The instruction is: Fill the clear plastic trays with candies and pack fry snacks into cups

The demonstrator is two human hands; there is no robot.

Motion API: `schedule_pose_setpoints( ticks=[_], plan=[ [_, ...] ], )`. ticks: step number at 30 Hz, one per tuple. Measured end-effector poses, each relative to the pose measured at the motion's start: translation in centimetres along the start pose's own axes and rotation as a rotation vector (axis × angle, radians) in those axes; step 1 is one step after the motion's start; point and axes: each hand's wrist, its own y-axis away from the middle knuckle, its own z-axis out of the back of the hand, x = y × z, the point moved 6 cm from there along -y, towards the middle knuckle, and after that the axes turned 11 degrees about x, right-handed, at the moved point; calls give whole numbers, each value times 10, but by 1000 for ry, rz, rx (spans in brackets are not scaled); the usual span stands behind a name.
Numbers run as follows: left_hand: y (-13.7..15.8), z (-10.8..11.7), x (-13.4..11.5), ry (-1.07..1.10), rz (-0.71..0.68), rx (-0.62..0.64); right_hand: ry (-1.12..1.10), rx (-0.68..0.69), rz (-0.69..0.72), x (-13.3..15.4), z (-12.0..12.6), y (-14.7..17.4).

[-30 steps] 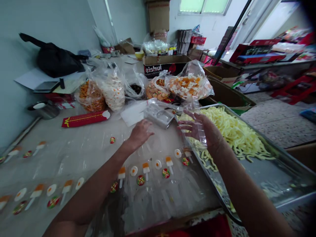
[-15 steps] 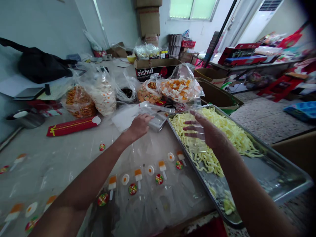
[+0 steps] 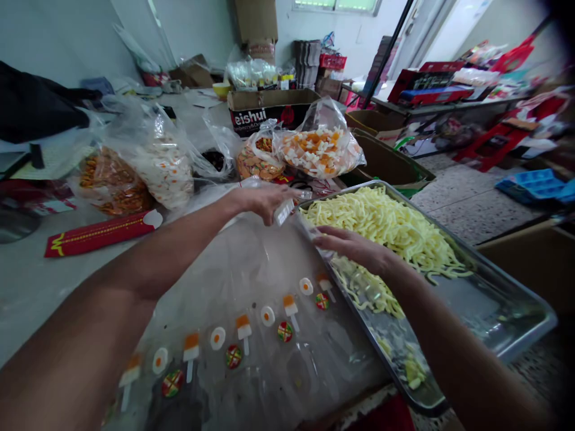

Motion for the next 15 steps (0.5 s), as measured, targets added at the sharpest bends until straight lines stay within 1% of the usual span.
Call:
schedule_pose_setpoints(
  ticks=[2,4,5,7,9,10,11,12,13,15],
  plan=[
    [24,20,5,47,-44,-19,266,-7,-21,12,-13,-22],
    [53,42,9,128,-53,-116,471,-4,-53,19,-31,-47],
    [69,52,10,181,-49,-184,520,-16,-59,19,-40,-60],
    [100,67,8,294,-39,-305,488,-102,2,18,-57,-84],
    [128,74,3,393,-24,-411,421,-237,102,13,-72,-102],
    [140,75,2,428,-12,-447,418,-287,130,9,-79,-107],
    [150,72,1,437,-1,-457,444,-317,134,5,-87,-111],
    [158,66,2,413,4,-441,497,-323,113,2,-94,-114],
    [164,57,5,352,2,-397,557,-314,78,-1,-99,-116],
    [172,29,18,141,-7,-253,656,-287,21,-1,-101,-117]
  ],
)
